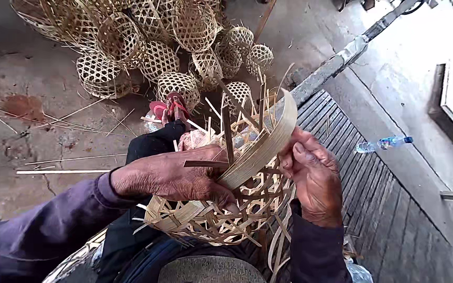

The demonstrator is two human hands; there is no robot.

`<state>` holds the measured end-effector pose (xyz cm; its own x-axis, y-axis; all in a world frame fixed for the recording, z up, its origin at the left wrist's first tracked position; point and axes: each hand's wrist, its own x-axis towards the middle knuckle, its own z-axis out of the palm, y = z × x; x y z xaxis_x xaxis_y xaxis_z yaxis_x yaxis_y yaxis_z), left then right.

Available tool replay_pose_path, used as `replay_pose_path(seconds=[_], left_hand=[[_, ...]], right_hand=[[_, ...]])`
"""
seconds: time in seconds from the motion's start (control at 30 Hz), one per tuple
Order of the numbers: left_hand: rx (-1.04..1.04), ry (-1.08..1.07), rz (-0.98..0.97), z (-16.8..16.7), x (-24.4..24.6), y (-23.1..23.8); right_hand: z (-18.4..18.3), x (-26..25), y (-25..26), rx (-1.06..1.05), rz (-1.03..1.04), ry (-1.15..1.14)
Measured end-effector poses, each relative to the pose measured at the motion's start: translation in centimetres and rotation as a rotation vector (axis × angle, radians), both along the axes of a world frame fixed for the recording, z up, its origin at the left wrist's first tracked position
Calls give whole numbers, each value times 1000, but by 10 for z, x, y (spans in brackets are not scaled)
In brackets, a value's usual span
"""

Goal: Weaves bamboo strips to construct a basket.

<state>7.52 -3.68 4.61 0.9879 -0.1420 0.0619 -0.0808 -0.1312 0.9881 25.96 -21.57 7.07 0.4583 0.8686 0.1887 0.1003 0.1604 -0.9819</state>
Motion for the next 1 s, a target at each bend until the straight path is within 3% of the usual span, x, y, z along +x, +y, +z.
replay_pose_path(seconds=[0.07, 0.13, 0.37, 0.6, 0.77, 0.9, 1.0], left_hand=[[45, -1, 11, 3, 1, 1], [114, -35, 19, 5, 2, -3], [238, -150, 54, 6, -5, -10], [293, -154, 69, 9, -5, -12], [301, -185, 72, 8, -3, -12], [302, -186, 62, 6, -2, -10], [336, -217, 53, 9, -2, -13]], right_hand=[[-2, 0, 1, 156, 119, 164], [-3, -2, 7, 267, 180, 175], [13, 1, 23, 191, 85, -451], [23, -9, 22, 226, 119, -276], [17, -16, 27, 279, -60, -487], [24, -17, 22, 137, 181, -50], [25, -19, 26, 145, 301, 201]])
